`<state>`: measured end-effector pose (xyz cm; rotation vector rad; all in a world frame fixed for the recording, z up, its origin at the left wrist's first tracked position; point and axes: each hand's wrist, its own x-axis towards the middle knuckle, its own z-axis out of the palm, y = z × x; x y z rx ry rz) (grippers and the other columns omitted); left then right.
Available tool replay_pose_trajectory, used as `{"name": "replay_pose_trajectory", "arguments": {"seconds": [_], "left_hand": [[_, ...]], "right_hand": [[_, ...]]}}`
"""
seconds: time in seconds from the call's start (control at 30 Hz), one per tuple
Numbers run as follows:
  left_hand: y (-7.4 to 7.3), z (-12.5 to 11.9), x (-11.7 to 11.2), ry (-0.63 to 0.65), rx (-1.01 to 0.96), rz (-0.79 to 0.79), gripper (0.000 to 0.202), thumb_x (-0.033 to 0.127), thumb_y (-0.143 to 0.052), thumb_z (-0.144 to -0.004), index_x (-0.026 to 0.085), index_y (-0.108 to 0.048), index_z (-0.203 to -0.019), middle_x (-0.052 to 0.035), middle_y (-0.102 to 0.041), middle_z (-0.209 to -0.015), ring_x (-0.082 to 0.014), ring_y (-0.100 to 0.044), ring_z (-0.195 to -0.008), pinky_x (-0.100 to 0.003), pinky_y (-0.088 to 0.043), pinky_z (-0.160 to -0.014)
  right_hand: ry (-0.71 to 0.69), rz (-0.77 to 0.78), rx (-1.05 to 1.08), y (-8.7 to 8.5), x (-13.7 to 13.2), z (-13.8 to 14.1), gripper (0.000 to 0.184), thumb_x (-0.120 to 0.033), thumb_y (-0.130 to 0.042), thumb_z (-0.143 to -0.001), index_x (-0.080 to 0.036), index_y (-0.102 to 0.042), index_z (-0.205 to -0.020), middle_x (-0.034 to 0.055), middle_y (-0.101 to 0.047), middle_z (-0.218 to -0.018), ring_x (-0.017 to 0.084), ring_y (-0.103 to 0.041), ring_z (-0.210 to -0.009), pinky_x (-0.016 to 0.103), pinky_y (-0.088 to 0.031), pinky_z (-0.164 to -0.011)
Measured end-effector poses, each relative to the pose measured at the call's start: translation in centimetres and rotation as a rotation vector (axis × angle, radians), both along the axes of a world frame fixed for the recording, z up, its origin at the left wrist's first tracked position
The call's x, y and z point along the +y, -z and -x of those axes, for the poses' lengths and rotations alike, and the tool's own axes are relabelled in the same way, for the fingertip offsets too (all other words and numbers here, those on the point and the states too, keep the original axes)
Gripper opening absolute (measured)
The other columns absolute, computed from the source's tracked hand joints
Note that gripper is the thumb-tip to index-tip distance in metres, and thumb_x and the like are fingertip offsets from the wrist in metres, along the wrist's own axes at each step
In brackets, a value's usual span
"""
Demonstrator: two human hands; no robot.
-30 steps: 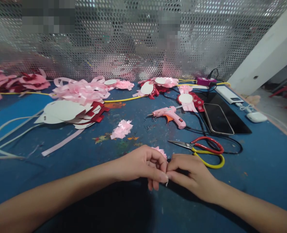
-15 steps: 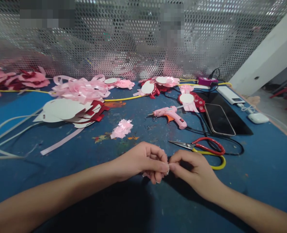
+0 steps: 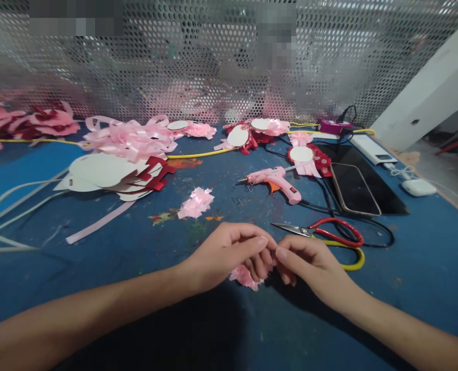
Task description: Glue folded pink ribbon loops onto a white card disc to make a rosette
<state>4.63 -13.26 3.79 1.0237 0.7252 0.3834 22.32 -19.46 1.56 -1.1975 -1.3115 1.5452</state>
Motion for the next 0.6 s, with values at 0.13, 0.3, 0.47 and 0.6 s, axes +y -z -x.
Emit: {"name": "replay_pose_trajectory", "arguments": {"seconds": [0.13, 0.3, 0.47, 0.6], "left_hand": [[-0.2, -0.1, -0.8, -0.013, 0.073, -0.109, 0.015, 0.024, -0.061, -0.08, 0.014, -0.065, -0.09, 0.0018, -0.063, -0.062, -0.0081, -0.058, -0.052, -0.016, -0.045, -0.047], [0.1, 0.4, -1.1, 0.006, 0.261, -0.52, 0.015, 0.021, -0.058, -0.084, 0.02, -0.07, -0.094, 0.0025, -0.067, -0.073, -0.0074, -0.059, -0.062, -0.015, -0.044, -0.055], [0.3, 0.4, -0.9, 0.069, 0.337, -0.918, 0.019, 0.019, -0.053, -0.091, 0.02, -0.069, -0.101, 0.0015, -0.072, -0.098, -0.0088, -0.064, -0.09, -0.014, -0.043, -0.084], [0.5, 0.3, -1.0, 0.093, 0.334, -1.016, 0.024, 0.019, -0.049, -0.093, 0.015, -0.066, -0.109, -0.0022, -0.072, -0.101, -0.0093, -0.065, -0.093, -0.014, -0.043, -0.084]], "right_hand": [[-0.044, 0.068, 0.065, 0.5, 0.0, -0.1, 0.042, -0.049, -0.051, -0.091, -0.015, -0.058, -0.067, -0.0029, -0.053, -0.053, 0.006, -0.043, -0.046, 0.02, -0.032, -0.047], [-0.1, 0.226, 0.313, 1.2, -0.3, 0.6, 0.046, -0.05, -0.049, -0.091, -0.015, -0.053, -0.062, -0.0047, -0.046, -0.045, 0.006, -0.037, -0.042, 0.021, -0.027, -0.045], [-0.082, 0.419, 0.608, 1.5, -0.5, 1.4, 0.04, -0.046, -0.054, -0.09, -0.017, -0.047, -0.063, -0.009, -0.035, -0.042, 0.005, -0.026, -0.039, 0.02, -0.025, -0.044], [-0.144, 0.483, 0.754, 1.4, -0.5, 1.5, 0.038, -0.042, -0.047, -0.094, -0.019, -0.043, -0.064, -0.0106, -0.03, -0.04, 0.005, -0.02, -0.037, 0.019, -0.024, -0.041]]}}
